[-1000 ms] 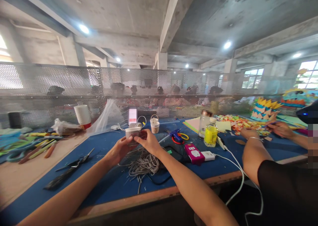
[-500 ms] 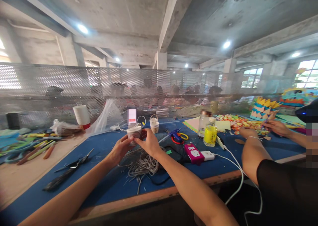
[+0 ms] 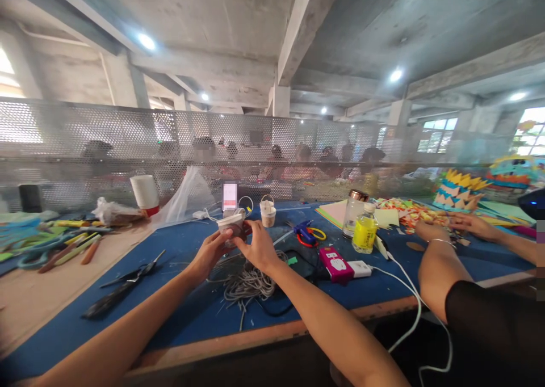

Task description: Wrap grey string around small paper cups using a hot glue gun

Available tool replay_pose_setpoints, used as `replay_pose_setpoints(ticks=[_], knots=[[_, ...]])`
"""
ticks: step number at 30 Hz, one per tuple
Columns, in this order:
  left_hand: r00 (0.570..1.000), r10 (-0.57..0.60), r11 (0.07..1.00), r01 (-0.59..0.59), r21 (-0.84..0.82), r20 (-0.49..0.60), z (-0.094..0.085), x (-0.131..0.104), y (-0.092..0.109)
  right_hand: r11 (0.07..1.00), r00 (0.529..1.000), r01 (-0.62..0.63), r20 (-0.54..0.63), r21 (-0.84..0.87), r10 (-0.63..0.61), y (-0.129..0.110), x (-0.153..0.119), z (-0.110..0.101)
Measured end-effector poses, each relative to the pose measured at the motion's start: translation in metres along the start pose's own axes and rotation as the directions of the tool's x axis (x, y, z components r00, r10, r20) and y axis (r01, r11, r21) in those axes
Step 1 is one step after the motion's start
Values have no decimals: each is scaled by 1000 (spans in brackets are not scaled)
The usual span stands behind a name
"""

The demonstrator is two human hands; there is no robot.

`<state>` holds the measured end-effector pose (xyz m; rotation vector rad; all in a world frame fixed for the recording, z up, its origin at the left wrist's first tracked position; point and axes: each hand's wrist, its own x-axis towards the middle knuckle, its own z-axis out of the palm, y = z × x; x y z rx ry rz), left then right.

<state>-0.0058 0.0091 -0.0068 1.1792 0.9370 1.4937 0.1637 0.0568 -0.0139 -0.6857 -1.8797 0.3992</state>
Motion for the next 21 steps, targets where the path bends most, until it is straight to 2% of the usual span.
replay_pose_setpoints(ticks=[14,21], knots=[[1000,24,1000,-24,-14,-20,3,1,-1,997,998,61,-16,-47,-62,-3,-4,2],[996,21,999,-17,36,-91,0,4,-5,992,992,113,-45,-64,-116,-3,0,0]])
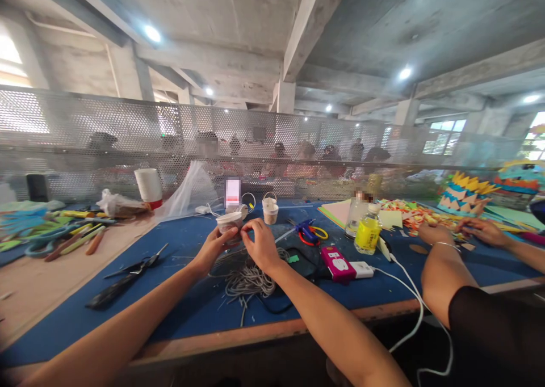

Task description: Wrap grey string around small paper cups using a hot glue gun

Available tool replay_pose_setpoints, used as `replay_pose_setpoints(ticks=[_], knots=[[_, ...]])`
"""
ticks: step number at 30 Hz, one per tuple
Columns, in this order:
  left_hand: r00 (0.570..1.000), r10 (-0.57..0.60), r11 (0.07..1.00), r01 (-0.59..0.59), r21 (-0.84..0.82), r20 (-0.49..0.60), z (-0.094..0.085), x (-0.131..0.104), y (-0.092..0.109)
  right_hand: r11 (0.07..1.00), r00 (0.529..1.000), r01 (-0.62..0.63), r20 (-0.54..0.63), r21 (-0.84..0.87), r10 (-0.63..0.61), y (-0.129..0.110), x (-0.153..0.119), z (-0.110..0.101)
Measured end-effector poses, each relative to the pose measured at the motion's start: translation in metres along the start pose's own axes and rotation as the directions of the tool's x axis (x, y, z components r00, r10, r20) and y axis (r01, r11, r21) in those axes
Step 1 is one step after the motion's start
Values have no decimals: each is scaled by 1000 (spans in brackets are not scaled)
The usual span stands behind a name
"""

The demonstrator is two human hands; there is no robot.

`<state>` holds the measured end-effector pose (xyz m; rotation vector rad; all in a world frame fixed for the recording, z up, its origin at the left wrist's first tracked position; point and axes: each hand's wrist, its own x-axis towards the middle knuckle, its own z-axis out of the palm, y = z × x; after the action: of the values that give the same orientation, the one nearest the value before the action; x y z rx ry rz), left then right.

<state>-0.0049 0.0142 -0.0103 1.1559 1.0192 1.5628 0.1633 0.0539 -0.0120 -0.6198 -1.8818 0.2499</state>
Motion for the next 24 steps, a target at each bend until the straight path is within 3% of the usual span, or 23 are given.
replay_pose_setpoints(ticks=[4,11,19,24], knots=[[1000,-4,1000,4,8,0,-2,3,-3,1000,1000,-21,9,-1,21,-1,-1,0],[999,35,998,-33,48,-27,-3,4,-5,979,983,-169,95,111,158,4,0,5],[999,21,999,-19,40,-47,-4,7,-8,989,993,-112,44,94,108,-1,2,0],[999,17,1000,-16,23,-46,-6,10,-10,987,990,-141,29,75,139,3,2,1]])
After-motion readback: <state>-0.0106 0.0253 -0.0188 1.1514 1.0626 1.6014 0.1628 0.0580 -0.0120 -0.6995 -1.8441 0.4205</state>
